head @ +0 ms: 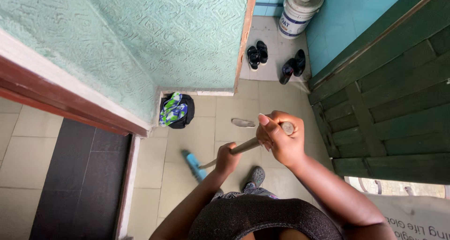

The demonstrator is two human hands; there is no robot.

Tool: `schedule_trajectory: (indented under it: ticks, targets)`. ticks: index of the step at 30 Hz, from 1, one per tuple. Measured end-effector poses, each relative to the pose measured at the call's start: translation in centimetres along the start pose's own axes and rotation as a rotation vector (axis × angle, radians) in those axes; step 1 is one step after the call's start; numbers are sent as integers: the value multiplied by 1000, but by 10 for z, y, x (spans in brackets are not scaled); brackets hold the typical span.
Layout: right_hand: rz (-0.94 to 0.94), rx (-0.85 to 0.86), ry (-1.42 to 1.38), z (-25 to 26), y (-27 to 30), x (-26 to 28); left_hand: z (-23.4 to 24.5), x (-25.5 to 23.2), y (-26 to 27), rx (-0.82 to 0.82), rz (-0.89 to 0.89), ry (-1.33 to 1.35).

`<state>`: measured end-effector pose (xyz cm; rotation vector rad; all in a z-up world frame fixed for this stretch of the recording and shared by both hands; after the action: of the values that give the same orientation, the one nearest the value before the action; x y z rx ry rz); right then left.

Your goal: The person sweeps the tiled floor of a porch or balcony area using a broom and then begins mopping with a sponge mop and bucket.

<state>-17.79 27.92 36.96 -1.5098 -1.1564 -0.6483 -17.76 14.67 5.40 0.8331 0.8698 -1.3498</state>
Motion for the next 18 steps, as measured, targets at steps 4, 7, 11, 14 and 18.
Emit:
schedule_trajectory:
  ticks: [4,7,11,14,18]
  targets:
    - [95,165,279,13,-17,39,-47,-46,-37,46,21,115]
    - [307,382,405,12,-14,52,-72,-74,-48,168,-101,472]
    - [344,660,371,12,17,28,-129,-79,-70,279,-159,494]
    - [354,735,421,24,23,14,-164,-86,-76,384,-171,551]
    - [454,660,512,66,-10,45,-190,-134,-98,550,-110,745]
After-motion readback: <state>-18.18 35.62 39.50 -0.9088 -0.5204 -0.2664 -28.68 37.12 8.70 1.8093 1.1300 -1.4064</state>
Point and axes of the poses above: each hand's wrist, its own y-axis away from the middle knuckle, its own z-axis out of the back of the hand, x = y × z, the point moved 8 cm from there along -y, towards the middle knuckle, and after that the axes turned 13 degrees about z, right-handed, at the moved point
